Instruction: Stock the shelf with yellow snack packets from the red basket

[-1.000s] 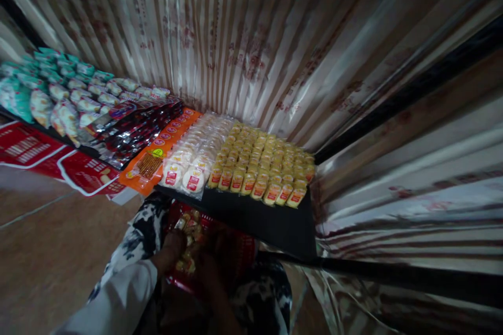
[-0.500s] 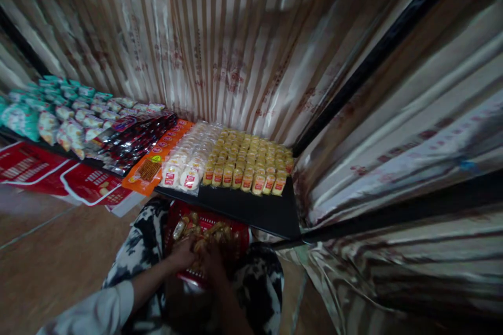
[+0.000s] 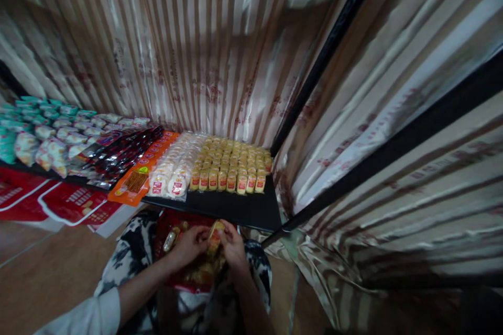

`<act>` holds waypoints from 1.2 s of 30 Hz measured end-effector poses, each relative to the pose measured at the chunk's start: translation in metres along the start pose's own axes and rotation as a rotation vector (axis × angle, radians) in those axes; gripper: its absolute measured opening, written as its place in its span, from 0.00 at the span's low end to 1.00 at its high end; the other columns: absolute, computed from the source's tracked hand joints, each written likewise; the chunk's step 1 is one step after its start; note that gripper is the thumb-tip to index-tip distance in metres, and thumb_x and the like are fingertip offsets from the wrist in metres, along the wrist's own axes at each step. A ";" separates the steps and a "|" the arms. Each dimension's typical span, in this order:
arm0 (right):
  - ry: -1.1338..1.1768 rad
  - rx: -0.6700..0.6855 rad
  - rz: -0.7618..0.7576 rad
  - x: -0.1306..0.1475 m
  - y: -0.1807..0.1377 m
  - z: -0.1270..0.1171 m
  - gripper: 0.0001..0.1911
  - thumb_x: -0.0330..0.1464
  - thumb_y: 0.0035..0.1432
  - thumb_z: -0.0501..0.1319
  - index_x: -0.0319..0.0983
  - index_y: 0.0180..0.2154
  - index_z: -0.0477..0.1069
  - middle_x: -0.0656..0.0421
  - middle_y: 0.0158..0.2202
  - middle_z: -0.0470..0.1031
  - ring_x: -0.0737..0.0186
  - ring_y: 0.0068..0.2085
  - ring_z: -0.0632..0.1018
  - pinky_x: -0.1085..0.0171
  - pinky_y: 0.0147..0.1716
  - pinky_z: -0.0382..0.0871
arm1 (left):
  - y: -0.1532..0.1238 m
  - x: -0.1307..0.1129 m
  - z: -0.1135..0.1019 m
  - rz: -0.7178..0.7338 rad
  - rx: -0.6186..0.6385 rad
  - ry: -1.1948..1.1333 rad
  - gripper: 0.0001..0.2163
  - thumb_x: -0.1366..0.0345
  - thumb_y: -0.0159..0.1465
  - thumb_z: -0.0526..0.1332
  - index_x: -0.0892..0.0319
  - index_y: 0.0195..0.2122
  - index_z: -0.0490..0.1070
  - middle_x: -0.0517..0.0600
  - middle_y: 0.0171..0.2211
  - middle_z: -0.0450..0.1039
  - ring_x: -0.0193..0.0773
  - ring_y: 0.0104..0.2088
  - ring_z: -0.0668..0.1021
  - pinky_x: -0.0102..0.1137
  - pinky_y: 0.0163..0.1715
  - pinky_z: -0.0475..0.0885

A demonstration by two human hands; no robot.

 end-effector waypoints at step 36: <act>-0.835 -0.522 -0.567 0.060 0.118 -0.090 0.25 0.36 0.61 0.46 0.34 0.58 0.58 0.49 0.59 0.60 0.55 0.60 0.59 0.50 0.56 0.56 | 0.204 -0.229 0.051 0.437 -0.248 0.241 0.16 0.74 0.57 0.56 0.63 0.48 0.66 0.53 0.44 0.71 0.35 0.39 0.75 0.28 0.41 0.69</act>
Point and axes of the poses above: each hand's wrist, its own y-axis towards the middle knuckle, its own z-axis out of the palm, x = y × z, the point moved 3 cm from there along y, towards the middle knuckle
